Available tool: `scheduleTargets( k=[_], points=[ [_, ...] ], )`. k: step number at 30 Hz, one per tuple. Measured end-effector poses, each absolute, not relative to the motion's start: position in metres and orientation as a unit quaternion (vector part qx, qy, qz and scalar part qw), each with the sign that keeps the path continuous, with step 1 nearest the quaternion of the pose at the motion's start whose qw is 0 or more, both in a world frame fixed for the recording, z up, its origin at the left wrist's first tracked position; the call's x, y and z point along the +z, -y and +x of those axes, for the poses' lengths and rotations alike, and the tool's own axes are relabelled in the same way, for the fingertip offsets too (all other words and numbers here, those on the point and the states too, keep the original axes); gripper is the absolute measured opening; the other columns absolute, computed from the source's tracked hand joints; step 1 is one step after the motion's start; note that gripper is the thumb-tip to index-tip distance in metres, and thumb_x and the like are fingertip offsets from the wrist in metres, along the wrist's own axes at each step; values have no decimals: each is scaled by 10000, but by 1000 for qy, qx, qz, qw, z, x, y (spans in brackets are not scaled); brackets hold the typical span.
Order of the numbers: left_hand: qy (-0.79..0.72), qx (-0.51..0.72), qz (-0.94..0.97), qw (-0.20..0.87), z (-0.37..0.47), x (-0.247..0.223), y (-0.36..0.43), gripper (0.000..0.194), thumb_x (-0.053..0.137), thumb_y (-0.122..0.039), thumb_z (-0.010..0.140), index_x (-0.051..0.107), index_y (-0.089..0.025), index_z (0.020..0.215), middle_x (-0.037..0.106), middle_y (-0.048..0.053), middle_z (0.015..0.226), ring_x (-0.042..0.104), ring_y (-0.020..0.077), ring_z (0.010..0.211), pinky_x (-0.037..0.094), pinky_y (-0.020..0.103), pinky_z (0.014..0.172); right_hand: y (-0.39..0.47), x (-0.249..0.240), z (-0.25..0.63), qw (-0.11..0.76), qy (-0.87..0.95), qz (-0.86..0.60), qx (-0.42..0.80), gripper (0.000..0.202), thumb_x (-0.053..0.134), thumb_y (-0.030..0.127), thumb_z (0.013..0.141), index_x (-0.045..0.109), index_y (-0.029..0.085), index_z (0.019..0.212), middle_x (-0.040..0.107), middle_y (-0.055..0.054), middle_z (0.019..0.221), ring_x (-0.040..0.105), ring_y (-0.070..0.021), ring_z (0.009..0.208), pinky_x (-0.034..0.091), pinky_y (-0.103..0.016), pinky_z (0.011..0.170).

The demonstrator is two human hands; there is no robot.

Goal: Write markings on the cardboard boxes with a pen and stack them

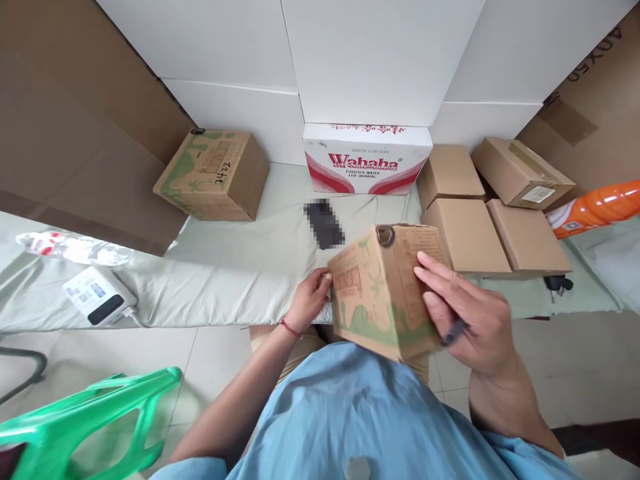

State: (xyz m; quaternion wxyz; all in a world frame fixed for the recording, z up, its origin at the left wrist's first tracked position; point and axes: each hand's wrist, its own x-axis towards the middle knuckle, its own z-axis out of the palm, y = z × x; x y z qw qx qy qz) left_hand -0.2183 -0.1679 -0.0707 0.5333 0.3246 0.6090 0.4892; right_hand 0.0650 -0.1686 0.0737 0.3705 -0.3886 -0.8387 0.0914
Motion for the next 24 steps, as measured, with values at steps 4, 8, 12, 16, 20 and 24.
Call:
scheduleTargets(
  k=[4,8,12,16,20,24],
  points=[
    [-631,464,446,433,-228,-50,180,405,864,-411,807,790,-229,1161,763,124,1220,647,330,1244,631,451,956,162,72,49,374,850,-365,72,355,684,80,978,770,149,1315,749,-175,1427,836,-253,1113,696,-300,898],
    [-513,471,691,194,-237,-16,200,687,643,-540,1032,474,-255,1634,537,188,1622,498,351,1523,514,589,1194,157,75,43,376,855,-344,97,318,680,81,980,783,157,1271,775,-168,1383,843,-245,1085,697,-287,845],
    [-357,463,811,18,-228,17,205,783,560,-700,1031,394,-310,1689,400,139,1760,288,374,1679,308,652,1339,154,78,47,358,873,-309,121,341,694,101,984,769,180,1307,759,-166,1415,830,-246,1124,687,-289,846],
    [-279,401,872,-29,-215,26,198,595,707,-685,951,664,-306,1408,655,76,1561,375,322,1643,228,612,1381,151,83,48,331,861,-307,232,424,708,249,1023,707,264,1447,753,-131,1446,821,-199,892,652,-294,699],
    [-311,439,841,-60,-209,9,196,335,701,-497,1014,696,-267,1256,785,76,1324,626,266,1411,360,540,1289,140,95,47,359,722,-384,451,605,478,633,1094,495,379,1642,747,-100,1357,466,-75,469,438,-275,412],
    [-371,479,790,-94,-201,-7,208,436,732,-528,981,709,-214,1283,811,106,1168,683,280,1221,448,465,1108,125,101,45,396,644,-420,502,642,487,554,1112,317,431,1720,746,-57,1021,332,-98,445,344,-295,397]
  ],
)
